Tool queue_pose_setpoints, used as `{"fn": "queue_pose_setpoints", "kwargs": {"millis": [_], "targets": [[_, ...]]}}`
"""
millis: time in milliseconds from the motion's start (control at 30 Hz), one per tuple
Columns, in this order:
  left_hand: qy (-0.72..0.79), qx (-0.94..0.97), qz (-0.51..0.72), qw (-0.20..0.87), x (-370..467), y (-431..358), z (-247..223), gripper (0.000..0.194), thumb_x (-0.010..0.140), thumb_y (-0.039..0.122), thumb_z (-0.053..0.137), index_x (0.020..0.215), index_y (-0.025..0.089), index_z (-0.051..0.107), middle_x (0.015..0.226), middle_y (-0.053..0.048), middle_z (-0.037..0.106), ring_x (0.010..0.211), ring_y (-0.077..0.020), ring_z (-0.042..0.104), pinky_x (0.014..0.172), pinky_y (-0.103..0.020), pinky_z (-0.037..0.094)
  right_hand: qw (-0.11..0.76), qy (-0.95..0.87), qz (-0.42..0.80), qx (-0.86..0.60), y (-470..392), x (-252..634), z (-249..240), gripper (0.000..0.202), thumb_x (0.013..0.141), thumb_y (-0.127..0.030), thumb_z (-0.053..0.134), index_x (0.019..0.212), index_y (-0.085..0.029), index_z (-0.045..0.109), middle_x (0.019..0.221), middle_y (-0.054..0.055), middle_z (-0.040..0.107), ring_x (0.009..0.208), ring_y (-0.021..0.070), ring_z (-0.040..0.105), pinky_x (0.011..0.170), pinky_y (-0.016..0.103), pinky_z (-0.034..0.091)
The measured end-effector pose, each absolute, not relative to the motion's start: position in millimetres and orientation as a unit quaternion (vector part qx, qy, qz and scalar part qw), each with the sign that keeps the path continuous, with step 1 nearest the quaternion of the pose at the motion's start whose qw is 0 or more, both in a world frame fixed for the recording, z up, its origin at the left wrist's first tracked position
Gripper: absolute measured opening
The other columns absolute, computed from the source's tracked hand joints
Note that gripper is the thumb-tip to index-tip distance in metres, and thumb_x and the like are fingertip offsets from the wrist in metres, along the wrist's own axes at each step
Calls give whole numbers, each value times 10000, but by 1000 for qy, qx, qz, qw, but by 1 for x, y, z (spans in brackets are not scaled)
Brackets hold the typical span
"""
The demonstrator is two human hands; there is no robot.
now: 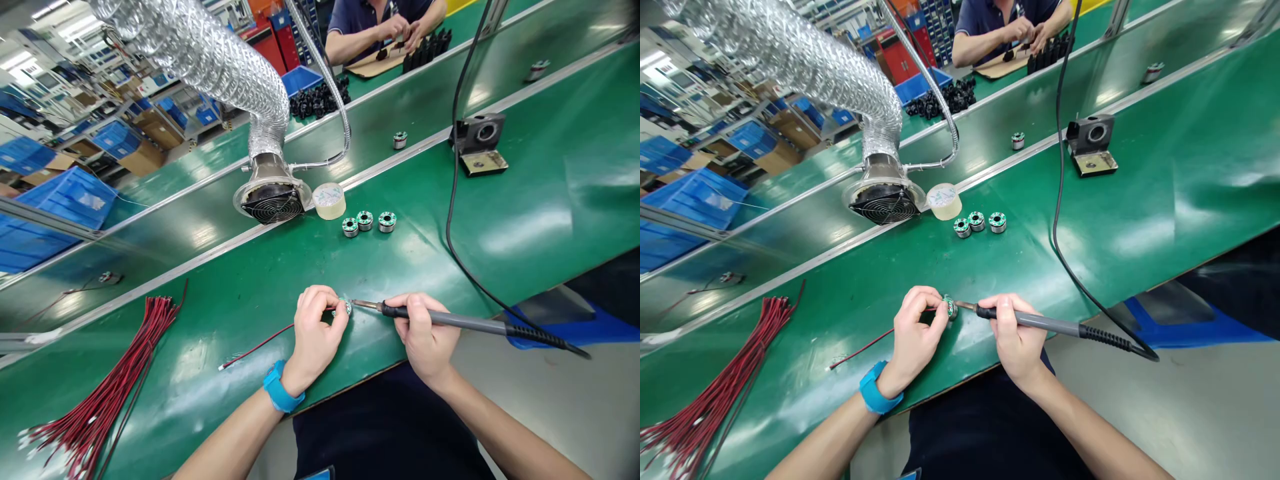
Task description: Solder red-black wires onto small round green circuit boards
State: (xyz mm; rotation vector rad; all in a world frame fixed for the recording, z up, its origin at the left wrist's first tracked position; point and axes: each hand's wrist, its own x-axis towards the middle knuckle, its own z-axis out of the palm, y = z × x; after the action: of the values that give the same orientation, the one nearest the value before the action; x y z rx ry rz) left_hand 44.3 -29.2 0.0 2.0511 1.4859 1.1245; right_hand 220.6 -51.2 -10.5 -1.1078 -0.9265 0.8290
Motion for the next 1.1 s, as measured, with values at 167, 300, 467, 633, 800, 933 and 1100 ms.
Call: {"fn": "queue_pose_setpoints", "kwargs": {"millis": [167, 300, 467, 633, 800, 933, 1100], "targets": [[524, 731, 397, 181, 45, -28, 1, 185, 941, 131, 655, 786, 204, 583, 879, -24, 626, 862, -180, 585, 788, -336, 460, 661, -427, 353, -506, -52, 220, -13, 426, 1073, -417, 511, 822, -165, 746, 439, -60, 463, 338, 93, 422, 340, 211, 313], [517, 737, 398, 178, 43, -26, -1, 187, 957, 147, 638, 793, 205, 571, 886, -27, 615, 856, -177, 588, 776, -326, 471, 626, -518, 284, -509, -44, 227, -12, 331, 1090, -332, 500, 956, -189, 766, 539, -48, 559, 424, 99, 520, 442, 223, 438], [512, 758, 378, 145, 34, -26, -6, 89, 1010, 218, 598, 922, 218, 585, 924, -31, 635, 827, -169, 634, 738, -297, 511, 534, -685, 76, -489, 4, 253, 0, 248, 1063, -257, 540, 1175, -212, 757, 865, 46, 723, 716, 156, 676, 706, 288, 567], [461, 839, 284, 59, 12, -25, -16, 322, 970, 443, 709, 1211, 259, 598, 1054, -33, 728, 788, -181, 727, 671, -284, 548, 445, -737, 11, -508, 68, 271, 1, 425, 1024, -172, 535, 1437, -233, 613, 1217, 144, 666, 1097, 273, 676, 946, 427, 590], [492, 821, 273, -98, -48, 17, -28, 264, 986, 499, 648, 1135, 280, 641, 1025, -5, 772, 775, -192, 748, 631, -280, 507, 428, -751, 40, -501, 100, 282, -17, 467, 1014, -133, 495, 1473, -199, 550, 1192, 138, 624, 1049, 254, 676, 914, 409, 598], [642, 692, 210, -253, -117, 80, -19, 458, 1020, 554, 475, 1273, 199, 619, 1160, -119, 745, 963, -320, 731, 591, -340, 411, 453, -738, 49, -498, 102, 279, -25, 435, 1042, -170, 469, 1466, -231, 546, 1170, 114, 620, 1019, 234, 685, 883, 387, 599], [720, 617, 124, -292, -165, 169, 2, 617, 1037, 408, 333, 1472, 4, 499, 1239, -271, 672, 1131, -435, 627, 857, -473, 443, 512, -699, 62, -495, 125, 286, -25, 382, 1078, -281, 465, 1439, -239, 584, 1145, 104, 658, 930, 200, 701, 857, 349, 602]]}}
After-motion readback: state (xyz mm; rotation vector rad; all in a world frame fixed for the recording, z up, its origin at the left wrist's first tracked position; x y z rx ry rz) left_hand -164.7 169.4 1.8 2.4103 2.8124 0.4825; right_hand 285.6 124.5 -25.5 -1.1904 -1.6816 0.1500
